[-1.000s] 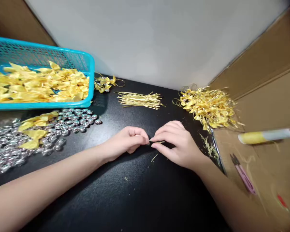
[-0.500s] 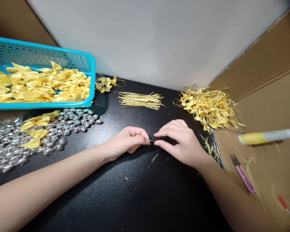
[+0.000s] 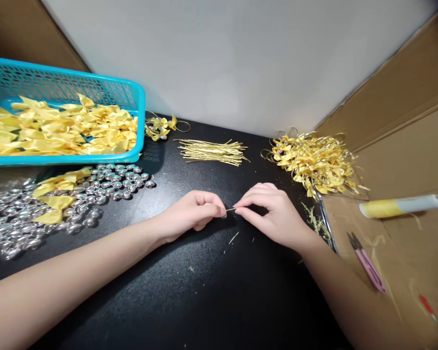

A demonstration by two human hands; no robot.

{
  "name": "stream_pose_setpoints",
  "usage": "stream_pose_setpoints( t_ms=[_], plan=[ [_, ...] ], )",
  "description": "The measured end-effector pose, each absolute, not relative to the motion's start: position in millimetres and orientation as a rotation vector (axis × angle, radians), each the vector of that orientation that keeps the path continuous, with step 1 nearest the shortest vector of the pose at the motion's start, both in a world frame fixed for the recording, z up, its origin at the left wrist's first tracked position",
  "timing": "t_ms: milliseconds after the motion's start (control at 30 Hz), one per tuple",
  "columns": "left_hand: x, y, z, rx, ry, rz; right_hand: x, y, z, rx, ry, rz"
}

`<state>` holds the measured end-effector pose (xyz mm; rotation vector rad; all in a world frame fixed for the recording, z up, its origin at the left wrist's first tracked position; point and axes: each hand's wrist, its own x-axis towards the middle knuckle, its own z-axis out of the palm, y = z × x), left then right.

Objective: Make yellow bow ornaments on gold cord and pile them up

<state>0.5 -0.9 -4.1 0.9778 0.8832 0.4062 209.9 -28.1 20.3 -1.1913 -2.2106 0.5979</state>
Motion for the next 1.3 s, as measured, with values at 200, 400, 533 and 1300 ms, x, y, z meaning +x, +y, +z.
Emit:
stream_pose_setpoints(
  t_ms=[200, 400, 533, 1300],
  plan=[
    [0.9, -0.4, -4.8, 0.976, 0.879, 0.41, 213.2, -27.6, 25.8, -1.184, -2.213, 0.564],
    [1.4, -0.4, -3.8, 0.974, 0.879, 0.402, 213.2, -28.2, 27.4, -1.151, -2.203, 0.507],
    [1.4, -0.1, -4.4, 0.966, 0.882, 0.394, 213.1, -29.1, 30.8, -1.163, -2.207, 0.484],
    [1.3, -0.6, 1.7, 1.146, 0.932, 0.319, 227.5, -27.2, 46.8, -1.222, -2.36, 0.406]
  ],
)
